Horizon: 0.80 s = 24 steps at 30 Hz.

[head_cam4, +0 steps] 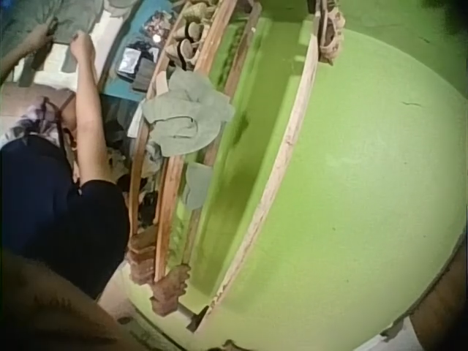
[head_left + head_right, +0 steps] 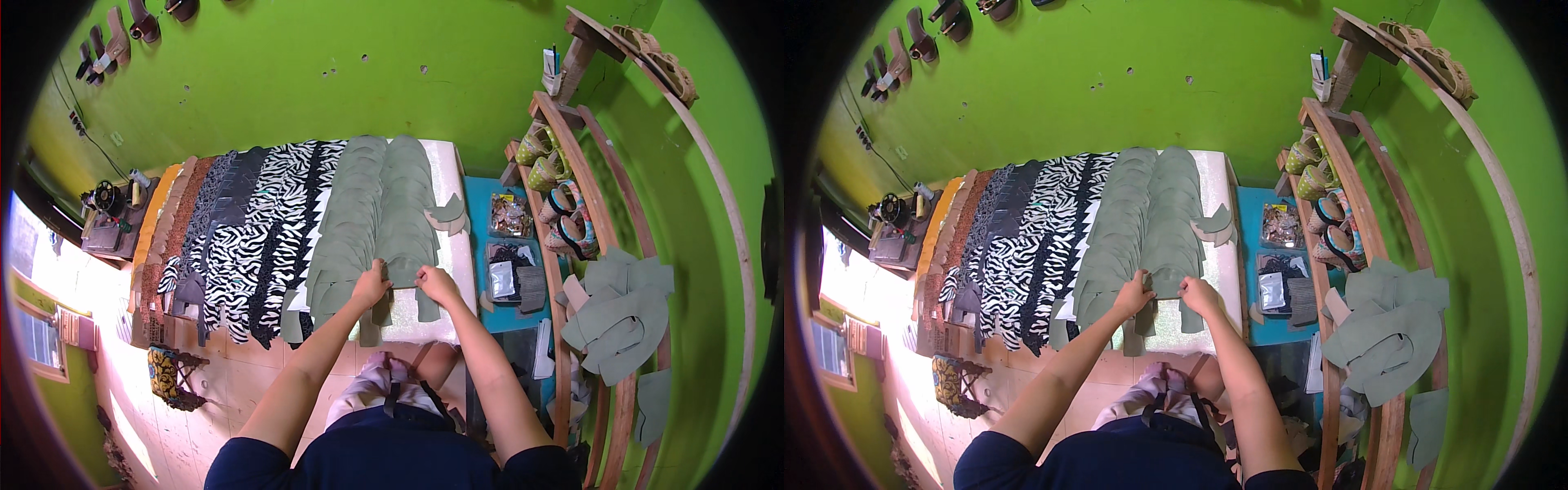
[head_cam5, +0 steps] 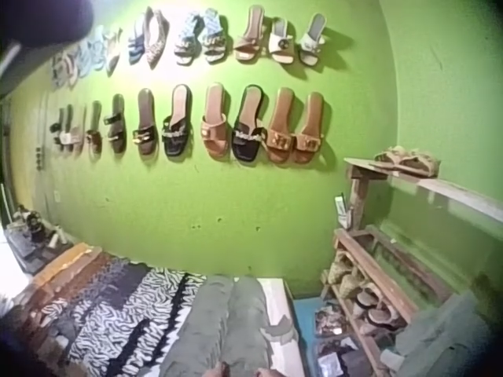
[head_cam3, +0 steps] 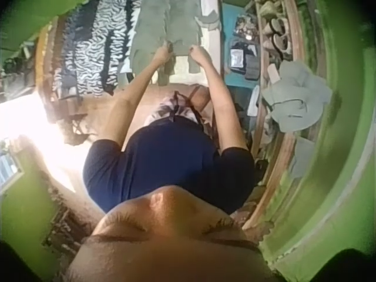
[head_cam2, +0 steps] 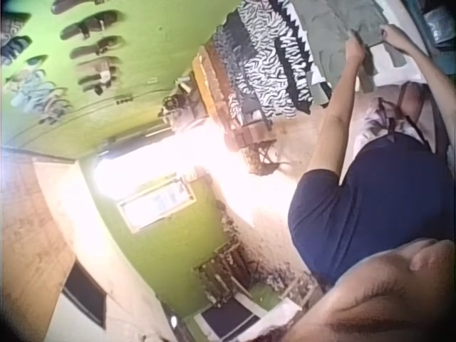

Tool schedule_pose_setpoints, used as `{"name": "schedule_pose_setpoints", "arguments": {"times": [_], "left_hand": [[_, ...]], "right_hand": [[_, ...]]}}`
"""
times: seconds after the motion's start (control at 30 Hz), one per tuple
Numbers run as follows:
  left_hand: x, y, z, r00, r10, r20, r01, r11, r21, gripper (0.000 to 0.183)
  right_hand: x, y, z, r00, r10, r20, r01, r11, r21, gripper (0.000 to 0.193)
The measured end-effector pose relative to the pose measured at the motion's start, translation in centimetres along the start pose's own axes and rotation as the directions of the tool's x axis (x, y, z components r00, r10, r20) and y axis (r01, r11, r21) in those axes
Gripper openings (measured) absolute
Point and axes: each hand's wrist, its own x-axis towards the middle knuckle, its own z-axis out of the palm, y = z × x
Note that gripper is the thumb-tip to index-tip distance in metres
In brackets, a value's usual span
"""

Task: Organize and stack various pre-cut fabric and leather components for shoe manufacturing.

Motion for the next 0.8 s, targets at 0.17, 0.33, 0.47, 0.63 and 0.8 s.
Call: {"name": "schedule_pose_setpoints", "arguments": {"times": [0.17,0.33,0.47,0.63,0.8], "left_hand": [[0.2,0.6,-0.2,1.000,-0.016,0.017,0.015,0.996,0.086,0.057],[0.0,1.2,-0.4,0.992,-0.078,0.099,0.058,0.980,0.190,0.059],[-0.9,1.3,-0.4,0.992,0.123,-0.024,-0.109,0.943,0.315,0.052],[-2.6,-0.1,0.5,0.818,0.567,0.096,-0.498,0.615,0.612,0.052],[-3.1,-1.9,1.0,0.850,0.466,0.244,-0.501,0.575,0.647,0.060]], "right_hand": [[-0.3,-0.6,0.5,0.999,0.038,0.004,-0.038,0.998,-0.044,0.030],[-1.1,-2.0,0.2,0.996,0.081,-0.044,-0.087,0.982,-0.168,0.034],[-1.1,-1.9,0.1,0.992,-0.069,-0.107,0.041,0.970,-0.241,0.032],[-2.2,-0.8,1.9,0.816,-0.565,-0.121,0.431,0.735,-0.524,0.049],[-3.6,0.5,3.6,0.842,-0.538,0.034,0.449,0.665,-0.596,0.055]]}}
